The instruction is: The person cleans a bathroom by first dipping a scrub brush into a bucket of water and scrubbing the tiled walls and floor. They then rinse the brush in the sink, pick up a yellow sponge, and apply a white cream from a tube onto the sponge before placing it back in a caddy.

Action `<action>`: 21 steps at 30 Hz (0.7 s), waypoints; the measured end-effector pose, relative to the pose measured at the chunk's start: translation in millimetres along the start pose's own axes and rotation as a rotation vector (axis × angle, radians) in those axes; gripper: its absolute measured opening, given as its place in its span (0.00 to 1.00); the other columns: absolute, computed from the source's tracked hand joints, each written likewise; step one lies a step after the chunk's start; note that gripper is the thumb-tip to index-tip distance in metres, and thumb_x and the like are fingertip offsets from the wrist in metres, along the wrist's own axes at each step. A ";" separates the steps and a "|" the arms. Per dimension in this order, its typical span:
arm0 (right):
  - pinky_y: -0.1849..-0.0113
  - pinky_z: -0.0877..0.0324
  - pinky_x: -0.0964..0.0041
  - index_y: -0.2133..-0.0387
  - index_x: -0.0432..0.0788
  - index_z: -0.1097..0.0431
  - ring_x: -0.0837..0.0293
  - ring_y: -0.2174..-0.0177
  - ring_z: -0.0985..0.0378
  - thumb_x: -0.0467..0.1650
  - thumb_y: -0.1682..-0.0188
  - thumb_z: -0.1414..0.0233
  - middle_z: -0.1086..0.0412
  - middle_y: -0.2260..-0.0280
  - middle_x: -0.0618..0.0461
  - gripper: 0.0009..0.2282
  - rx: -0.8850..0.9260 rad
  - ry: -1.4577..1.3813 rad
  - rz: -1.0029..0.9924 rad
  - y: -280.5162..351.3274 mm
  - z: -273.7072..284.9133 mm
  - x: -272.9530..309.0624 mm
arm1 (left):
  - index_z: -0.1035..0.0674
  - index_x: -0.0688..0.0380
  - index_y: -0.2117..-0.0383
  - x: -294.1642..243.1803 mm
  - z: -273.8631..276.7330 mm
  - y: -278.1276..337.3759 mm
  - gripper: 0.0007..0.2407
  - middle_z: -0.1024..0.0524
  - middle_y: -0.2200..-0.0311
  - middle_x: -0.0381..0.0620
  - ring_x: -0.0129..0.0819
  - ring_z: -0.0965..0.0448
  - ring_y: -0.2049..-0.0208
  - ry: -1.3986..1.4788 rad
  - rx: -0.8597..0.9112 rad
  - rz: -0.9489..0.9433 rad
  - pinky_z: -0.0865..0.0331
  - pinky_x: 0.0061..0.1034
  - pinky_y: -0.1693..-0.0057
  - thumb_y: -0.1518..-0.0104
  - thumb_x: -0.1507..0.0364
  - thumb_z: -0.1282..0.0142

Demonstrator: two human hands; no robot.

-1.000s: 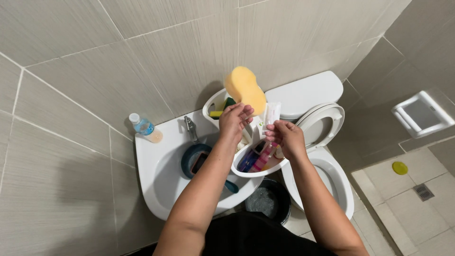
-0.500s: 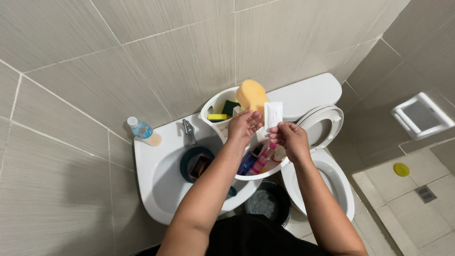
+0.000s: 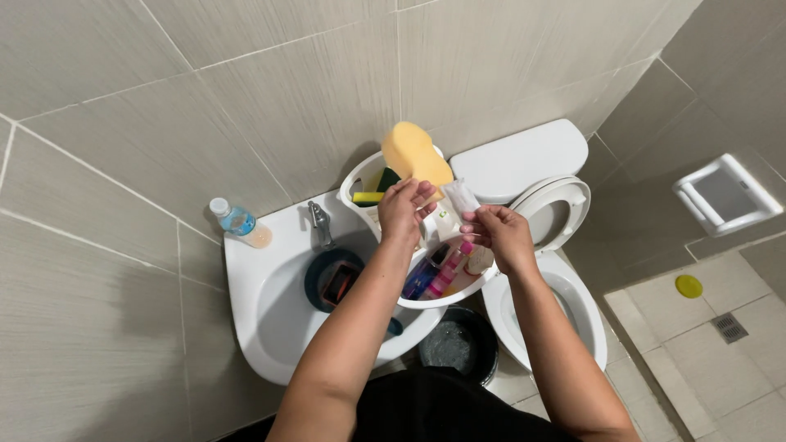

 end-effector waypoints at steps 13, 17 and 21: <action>0.63 0.18 0.53 0.54 0.32 0.34 0.50 0.63 0.17 0.26 0.47 0.50 0.24 0.59 0.42 0.10 0.062 0.018 -0.022 -22.6 -21.1 -14.2 | 0.27 0.56 0.55 -12.7 7.8 12.5 0.09 0.16 0.66 0.54 0.43 0.13 0.65 -0.020 -0.048 -0.081 0.17 0.34 0.66 0.39 0.72 0.42; 0.59 0.19 0.50 0.50 0.31 0.37 0.49 0.58 0.18 0.22 0.48 0.51 0.25 0.52 0.44 0.13 0.083 -0.131 -0.117 -39.5 -17.0 -43.7 | 0.26 0.56 0.57 -19.0 7.5 17.9 0.08 0.16 0.67 0.53 0.40 0.13 0.66 0.006 -0.057 -0.089 0.17 0.32 0.67 0.39 0.73 0.42; 0.56 0.19 0.49 0.47 0.29 0.39 0.52 0.55 0.18 0.21 0.48 0.52 0.26 0.50 0.50 0.15 0.083 -0.207 -0.180 -41.2 -12.3 -47.2 | 0.25 0.56 0.57 -20.0 5.6 24.1 0.08 0.16 0.67 0.54 0.41 0.13 0.66 0.011 -0.056 -0.103 0.17 0.32 0.66 0.39 0.73 0.41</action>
Point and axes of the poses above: each hand's wrist, its own y-axis away from the middle knuckle, its own z-axis out of the back of the hand, x = y × z, the point moved 4 cm from there along -y, towards the middle knuckle
